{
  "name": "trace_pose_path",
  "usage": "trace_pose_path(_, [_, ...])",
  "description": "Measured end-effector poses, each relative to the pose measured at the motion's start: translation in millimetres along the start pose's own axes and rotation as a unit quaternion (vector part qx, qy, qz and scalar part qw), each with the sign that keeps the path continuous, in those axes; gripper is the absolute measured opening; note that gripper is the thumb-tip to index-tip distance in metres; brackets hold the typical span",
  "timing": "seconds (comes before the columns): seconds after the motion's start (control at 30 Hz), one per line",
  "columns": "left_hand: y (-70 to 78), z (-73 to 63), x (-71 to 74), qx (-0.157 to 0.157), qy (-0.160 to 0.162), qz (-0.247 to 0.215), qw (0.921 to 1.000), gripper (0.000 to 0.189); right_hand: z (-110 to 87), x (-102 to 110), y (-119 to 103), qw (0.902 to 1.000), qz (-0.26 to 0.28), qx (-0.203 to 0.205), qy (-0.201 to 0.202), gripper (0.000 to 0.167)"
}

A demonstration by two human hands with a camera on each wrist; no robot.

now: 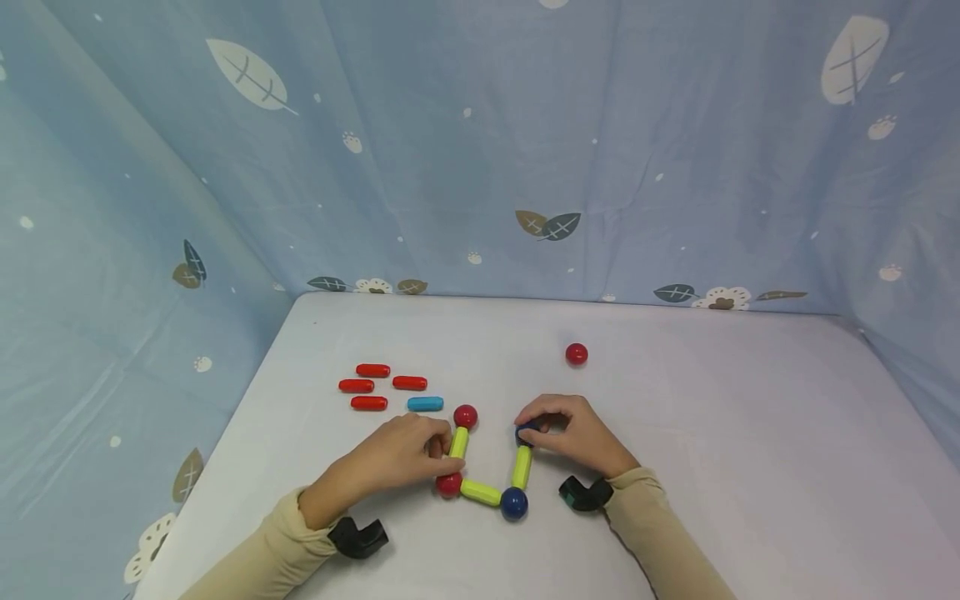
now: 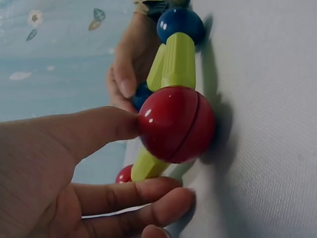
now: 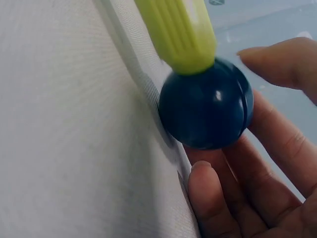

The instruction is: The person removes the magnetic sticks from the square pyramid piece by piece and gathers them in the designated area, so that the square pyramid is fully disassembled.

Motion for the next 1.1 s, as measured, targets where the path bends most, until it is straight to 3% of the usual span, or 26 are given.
trace_pose_path(0.13, [-1.8, 1.2, 0.7, 0.004, 0.016, 0.008, 0.9998, 0.022, -0.6, 0.7, 0.5, 0.9997, 0.02, 0.013, -0.011, 0.013])
trace_pose_path(0.3, [-3.4, 3.3, 2.5, 0.006, 0.05, 0.017, 0.9986, 0.015, -1.4, 0.9, 1.5, 0.9993, 0.03, -0.001, -0.022, 0.011])
trace_pose_path(0.43, [-2.1, 3.4, 4.8, 0.005, 0.074, 0.026, 0.9969, 0.028, -1.3, 0.0, 3.0, 0.9992, 0.029, -0.006, -0.028, 0.01])
trace_pose_path(0.6, [0.6, 1.2, 4.4, 0.01, 0.068, 0.038, 0.9969, 0.042, -0.9, -0.2, 1.4, 0.9994, -0.009, -0.033, -0.003, 0.009])
trace_pose_path(0.83, [1.4, 3.7, 1.2, -0.023, 0.072, 0.052, 0.9957, 0.028, -0.2, 0.9, -0.9, 0.9968, -0.015, -0.074, 0.028, 0.032])
trace_pose_path(1.1, [2.8, 10.3, -4.8, -0.081, 0.1, 0.077, 0.9887, 0.026, 0.5, 0.6, 0.4, 0.998, -0.002, -0.062, 0.01, 0.039])
Point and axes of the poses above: each hand's wrist, its own z-axis towards the middle knuckle, its own x-axis out of the back of the hand, y = z × x, the point moved 3 cm from there along z, towards the middle knuckle, and after that the axes turned 9 degrees about -y, right-handed, at the moved point
